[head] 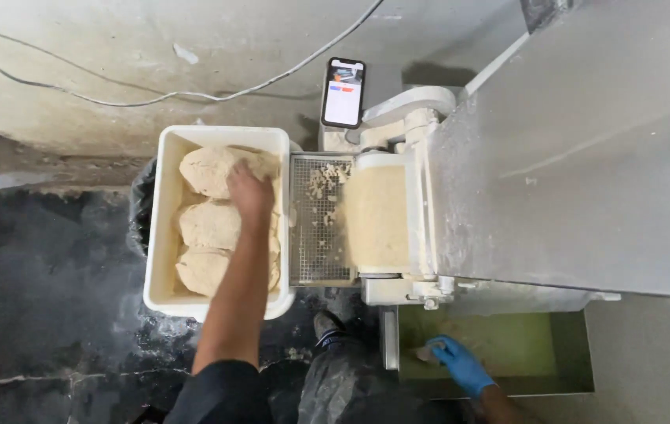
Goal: Feeding dough balls from a storage bin into a processing machine on a production line
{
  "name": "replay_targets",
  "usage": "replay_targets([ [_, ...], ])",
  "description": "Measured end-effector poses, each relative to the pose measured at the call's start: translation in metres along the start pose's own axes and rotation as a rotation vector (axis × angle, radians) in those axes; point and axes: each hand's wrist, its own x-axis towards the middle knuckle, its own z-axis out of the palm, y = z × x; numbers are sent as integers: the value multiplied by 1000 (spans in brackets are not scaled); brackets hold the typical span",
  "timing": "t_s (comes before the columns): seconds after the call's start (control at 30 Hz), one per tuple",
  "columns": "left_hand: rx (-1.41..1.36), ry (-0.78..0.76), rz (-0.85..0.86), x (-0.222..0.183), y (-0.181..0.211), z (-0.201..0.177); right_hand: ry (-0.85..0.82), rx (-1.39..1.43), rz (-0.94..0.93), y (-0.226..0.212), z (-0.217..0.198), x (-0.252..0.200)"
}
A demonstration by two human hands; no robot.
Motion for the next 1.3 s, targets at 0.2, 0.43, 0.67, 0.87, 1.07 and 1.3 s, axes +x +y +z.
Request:
replay_targets([
  [0.2,-584,-676,-199,-138,154,-68,148,108,-10,61,-3,32],
  [0.43,-654,-715,-476,-142,162,-61,48,93,89,85,-14,45],
  [0.67,-558,-425,-272,-139,155,-43,-97,-395,28,41,-8,28],
  [0.87,-394,-251,-104,-116,167,-43,-92,-333,-307,60,-31,63],
  [1.07,-283,-253,-44,-99,213,-85,-174,162,-526,72,-74,52],
  [1.3,-44,-274,91,-102,275,-155,-10,118,-523,79,-128,32],
])
